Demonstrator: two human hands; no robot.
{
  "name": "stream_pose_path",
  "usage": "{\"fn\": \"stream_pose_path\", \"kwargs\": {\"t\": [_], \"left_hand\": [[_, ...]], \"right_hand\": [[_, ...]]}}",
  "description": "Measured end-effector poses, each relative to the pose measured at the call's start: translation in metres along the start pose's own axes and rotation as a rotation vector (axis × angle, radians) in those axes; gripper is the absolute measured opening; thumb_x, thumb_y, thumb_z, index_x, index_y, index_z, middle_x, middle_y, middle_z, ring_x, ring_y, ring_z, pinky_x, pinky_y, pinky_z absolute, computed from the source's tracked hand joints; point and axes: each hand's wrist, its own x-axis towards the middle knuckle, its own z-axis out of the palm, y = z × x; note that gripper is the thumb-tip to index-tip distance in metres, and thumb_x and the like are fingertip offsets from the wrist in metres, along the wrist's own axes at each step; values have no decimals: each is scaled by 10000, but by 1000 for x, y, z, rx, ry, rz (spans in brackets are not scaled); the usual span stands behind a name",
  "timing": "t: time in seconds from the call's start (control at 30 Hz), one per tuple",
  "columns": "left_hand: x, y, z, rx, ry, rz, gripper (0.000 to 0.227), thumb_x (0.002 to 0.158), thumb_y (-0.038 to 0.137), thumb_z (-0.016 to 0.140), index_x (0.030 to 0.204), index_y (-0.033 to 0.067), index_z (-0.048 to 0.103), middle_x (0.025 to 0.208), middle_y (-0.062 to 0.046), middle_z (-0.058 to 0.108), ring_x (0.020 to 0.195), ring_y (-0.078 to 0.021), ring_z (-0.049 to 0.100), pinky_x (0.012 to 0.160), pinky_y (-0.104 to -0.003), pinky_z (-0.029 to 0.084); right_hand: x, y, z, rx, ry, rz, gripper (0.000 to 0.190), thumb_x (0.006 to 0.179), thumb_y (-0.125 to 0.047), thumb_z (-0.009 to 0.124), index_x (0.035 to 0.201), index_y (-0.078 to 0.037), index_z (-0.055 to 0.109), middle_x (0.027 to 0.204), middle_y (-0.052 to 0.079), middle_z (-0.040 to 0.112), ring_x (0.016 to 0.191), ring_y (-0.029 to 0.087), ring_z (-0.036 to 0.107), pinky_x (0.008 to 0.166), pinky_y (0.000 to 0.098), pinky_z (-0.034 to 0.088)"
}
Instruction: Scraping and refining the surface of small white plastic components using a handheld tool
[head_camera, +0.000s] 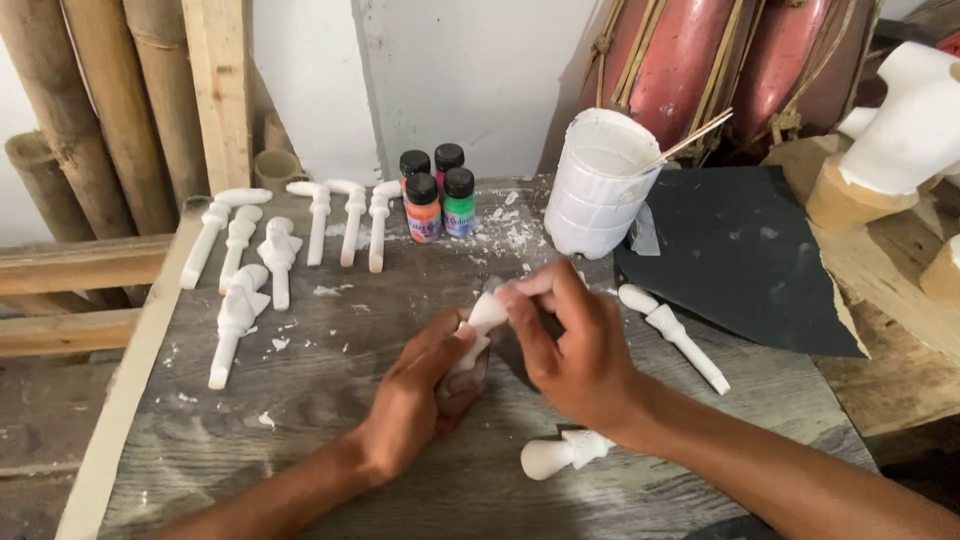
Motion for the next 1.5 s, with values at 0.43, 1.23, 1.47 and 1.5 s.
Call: {"fn": "stream_pose_path", "kwargs": {"t": [0.43,1.23,1.47,1.5], "left_hand": [[1,8,-2,65,6,-25,185,1068,262,439,955,130,499,581,29,275,449,-118,207,397,-309,140],[0,6,3,35,57,-53,176,1053,288,453,959,146,498,585,14,280,449,-115,187,411,-308,132],[1,1,3,-11,5,5,171,1044,274,454,936,145,482,592,25,272,445,-92,200,397,-284,126],[2,-3,2,-44,-10,18,168,1041,270,455,935,141,466,598,26,265,433,-78,202,375,-270,110]], "right_hand": [[3,0,0,-8,-74,-107,219,1053,-250,524,988,-45,568,532,-13,491,387,65,373,360,270,220],[2,-5,-3,23,-86,-77,205,1033,-166,586,895,-45,495,513,9,397,468,75,292,467,283,219],[0,-2,-2,25,-66,-13,210,1025,-203,589,916,-38,517,538,24,450,483,86,361,474,293,265],[-1,-1,-1,23,-51,35,197,1016,-204,600,935,-37,533,555,31,516,483,89,432,472,292,309]]}}
